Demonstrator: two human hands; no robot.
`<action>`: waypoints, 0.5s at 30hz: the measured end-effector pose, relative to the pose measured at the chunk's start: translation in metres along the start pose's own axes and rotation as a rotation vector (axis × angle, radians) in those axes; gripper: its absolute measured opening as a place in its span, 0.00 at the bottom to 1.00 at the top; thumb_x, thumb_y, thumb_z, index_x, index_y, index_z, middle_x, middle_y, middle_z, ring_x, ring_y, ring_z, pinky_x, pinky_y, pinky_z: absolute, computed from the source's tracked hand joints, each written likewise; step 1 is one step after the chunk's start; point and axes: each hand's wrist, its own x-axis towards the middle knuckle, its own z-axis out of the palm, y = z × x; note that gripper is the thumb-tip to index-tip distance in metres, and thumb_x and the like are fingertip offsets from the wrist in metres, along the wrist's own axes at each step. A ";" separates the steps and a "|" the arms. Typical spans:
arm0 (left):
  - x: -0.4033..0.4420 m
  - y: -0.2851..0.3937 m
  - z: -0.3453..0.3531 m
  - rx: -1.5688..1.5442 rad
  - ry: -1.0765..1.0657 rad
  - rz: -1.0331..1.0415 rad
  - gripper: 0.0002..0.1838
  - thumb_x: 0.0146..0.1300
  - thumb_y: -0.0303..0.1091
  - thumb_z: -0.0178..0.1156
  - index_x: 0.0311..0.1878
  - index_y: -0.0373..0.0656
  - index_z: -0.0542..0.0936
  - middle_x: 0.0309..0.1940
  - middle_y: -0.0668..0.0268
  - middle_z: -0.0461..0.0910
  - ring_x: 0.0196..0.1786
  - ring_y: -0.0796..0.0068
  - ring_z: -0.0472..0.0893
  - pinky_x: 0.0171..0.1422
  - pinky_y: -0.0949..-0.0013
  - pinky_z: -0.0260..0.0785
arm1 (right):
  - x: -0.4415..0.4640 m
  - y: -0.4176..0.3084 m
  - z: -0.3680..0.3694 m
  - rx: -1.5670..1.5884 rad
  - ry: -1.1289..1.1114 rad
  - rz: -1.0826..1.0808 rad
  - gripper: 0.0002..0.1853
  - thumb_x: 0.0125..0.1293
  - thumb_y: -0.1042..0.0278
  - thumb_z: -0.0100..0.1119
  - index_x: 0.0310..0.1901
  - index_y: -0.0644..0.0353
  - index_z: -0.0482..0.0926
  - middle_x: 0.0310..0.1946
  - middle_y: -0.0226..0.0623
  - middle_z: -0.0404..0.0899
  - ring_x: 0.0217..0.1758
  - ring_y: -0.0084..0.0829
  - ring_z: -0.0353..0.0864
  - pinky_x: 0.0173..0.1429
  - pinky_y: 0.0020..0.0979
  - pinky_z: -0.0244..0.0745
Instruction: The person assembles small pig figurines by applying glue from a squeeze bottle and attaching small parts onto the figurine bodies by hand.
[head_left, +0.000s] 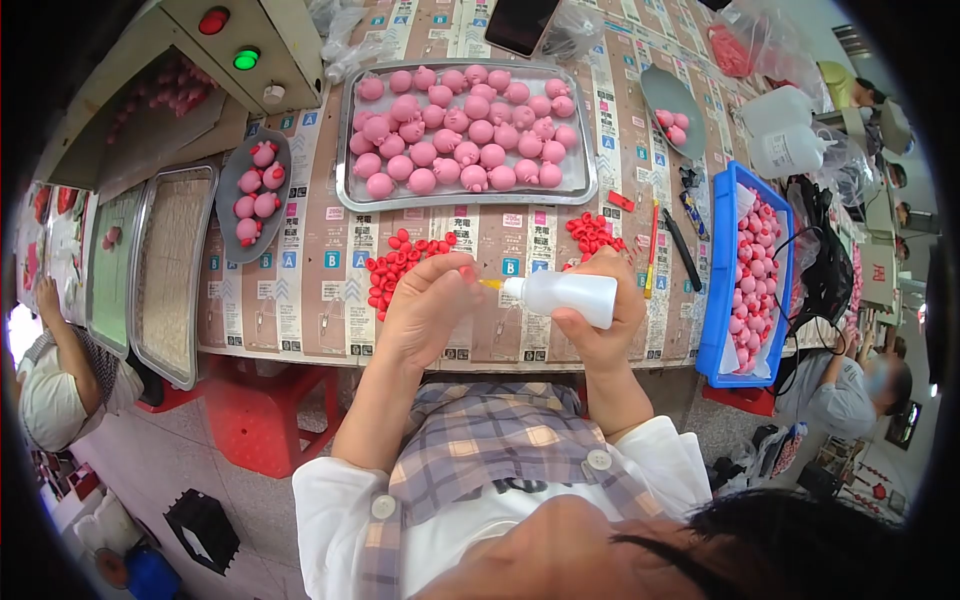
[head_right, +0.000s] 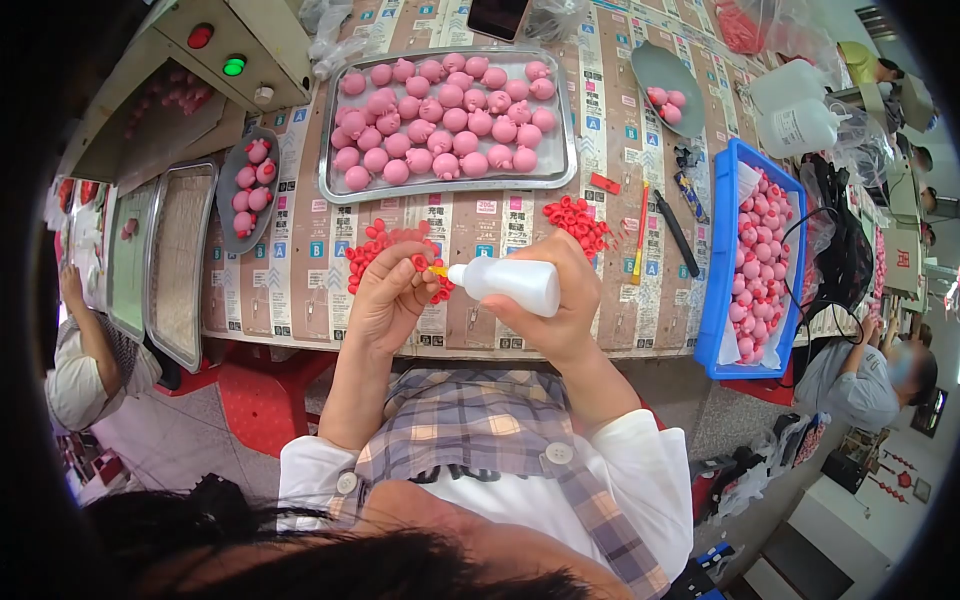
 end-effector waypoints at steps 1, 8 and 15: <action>0.000 0.000 0.000 -0.007 -0.012 0.001 0.09 0.56 0.26 0.54 0.41 0.39 0.76 0.33 0.67 0.75 0.37 0.74 0.76 0.45 0.70 0.70 | 0.000 0.000 -0.001 -0.002 -0.005 0.008 0.18 0.40 0.62 0.70 0.29 0.60 0.73 0.22 0.33 0.73 0.25 0.27 0.68 0.30 0.26 0.61; 0.001 -0.002 -0.002 -0.005 -0.016 -0.009 0.08 0.56 0.27 0.54 0.40 0.39 0.76 0.33 0.68 0.74 0.35 0.75 0.75 0.44 0.71 0.69 | 0.001 0.001 -0.001 0.019 0.019 0.038 0.17 0.40 0.63 0.70 0.29 0.60 0.73 0.22 0.33 0.73 0.25 0.27 0.68 0.30 0.26 0.61; 0.001 -0.002 -0.002 0.014 0.005 -0.018 0.08 0.56 0.27 0.54 0.40 0.39 0.75 0.33 0.68 0.75 0.36 0.76 0.75 0.45 0.71 0.69 | 0.002 0.002 -0.004 0.012 -0.017 0.050 0.16 0.40 0.65 0.69 0.29 0.60 0.73 0.22 0.34 0.73 0.25 0.28 0.68 0.30 0.26 0.61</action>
